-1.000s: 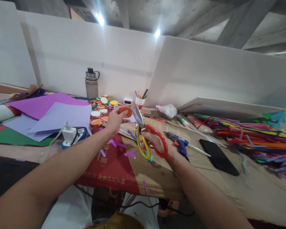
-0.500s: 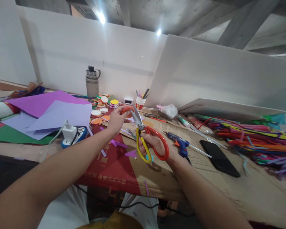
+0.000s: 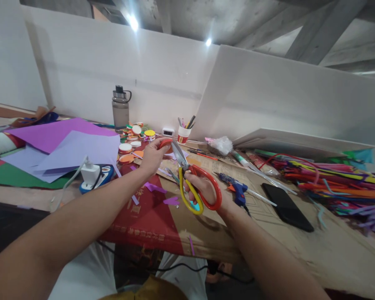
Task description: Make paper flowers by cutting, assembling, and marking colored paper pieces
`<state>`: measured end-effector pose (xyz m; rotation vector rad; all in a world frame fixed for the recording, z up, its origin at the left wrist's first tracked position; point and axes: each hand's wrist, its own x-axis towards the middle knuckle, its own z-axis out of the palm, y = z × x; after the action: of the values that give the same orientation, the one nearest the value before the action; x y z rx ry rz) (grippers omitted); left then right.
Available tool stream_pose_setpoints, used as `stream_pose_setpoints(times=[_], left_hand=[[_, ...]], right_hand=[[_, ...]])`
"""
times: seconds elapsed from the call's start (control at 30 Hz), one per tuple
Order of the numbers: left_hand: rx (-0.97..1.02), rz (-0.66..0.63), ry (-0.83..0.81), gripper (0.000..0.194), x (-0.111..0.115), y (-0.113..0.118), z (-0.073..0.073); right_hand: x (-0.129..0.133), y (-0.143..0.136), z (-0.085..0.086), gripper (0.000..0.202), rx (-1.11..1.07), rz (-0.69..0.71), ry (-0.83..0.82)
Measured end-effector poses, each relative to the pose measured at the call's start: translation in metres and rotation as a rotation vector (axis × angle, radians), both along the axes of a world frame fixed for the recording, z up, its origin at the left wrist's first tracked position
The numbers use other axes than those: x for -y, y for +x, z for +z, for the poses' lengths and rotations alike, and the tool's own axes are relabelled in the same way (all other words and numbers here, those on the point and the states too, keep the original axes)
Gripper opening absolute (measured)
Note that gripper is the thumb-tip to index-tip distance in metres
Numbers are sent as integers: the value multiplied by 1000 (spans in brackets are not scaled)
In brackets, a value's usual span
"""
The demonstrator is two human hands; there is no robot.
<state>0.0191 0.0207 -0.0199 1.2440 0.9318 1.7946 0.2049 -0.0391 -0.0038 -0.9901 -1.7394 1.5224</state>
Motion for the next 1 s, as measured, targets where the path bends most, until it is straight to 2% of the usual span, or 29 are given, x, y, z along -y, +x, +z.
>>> stream_pose_setpoints(times=[0.23, 0.33, 0.43, 0.67, 0.83, 1.0], left_hand=[[-11, -4, 4, 27, -2, -1, -2], [-16, -3, 13, 26, -2, -1, -2], [-20, -3, 22, 25, -2, -1, -2], [-37, 3, 23, 24, -1, -1, 0], [-40, 1, 40, 21, -1, -3, 0], [-72, 40, 48, 23, -4, -6, 1]], right_hand=[[-1, 1, 2, 35, 50, 22, 33], [-2, 1, 0, 29, 42, 13, 48], [-4, 2, -5, 22, 28, 19, 45], [-11, 6, -18, 19, -1, 20, 48], [-5, 6, -9, 22, 14, 30, 82], [-7, 5, -6, 23, -46, 87, 29]])
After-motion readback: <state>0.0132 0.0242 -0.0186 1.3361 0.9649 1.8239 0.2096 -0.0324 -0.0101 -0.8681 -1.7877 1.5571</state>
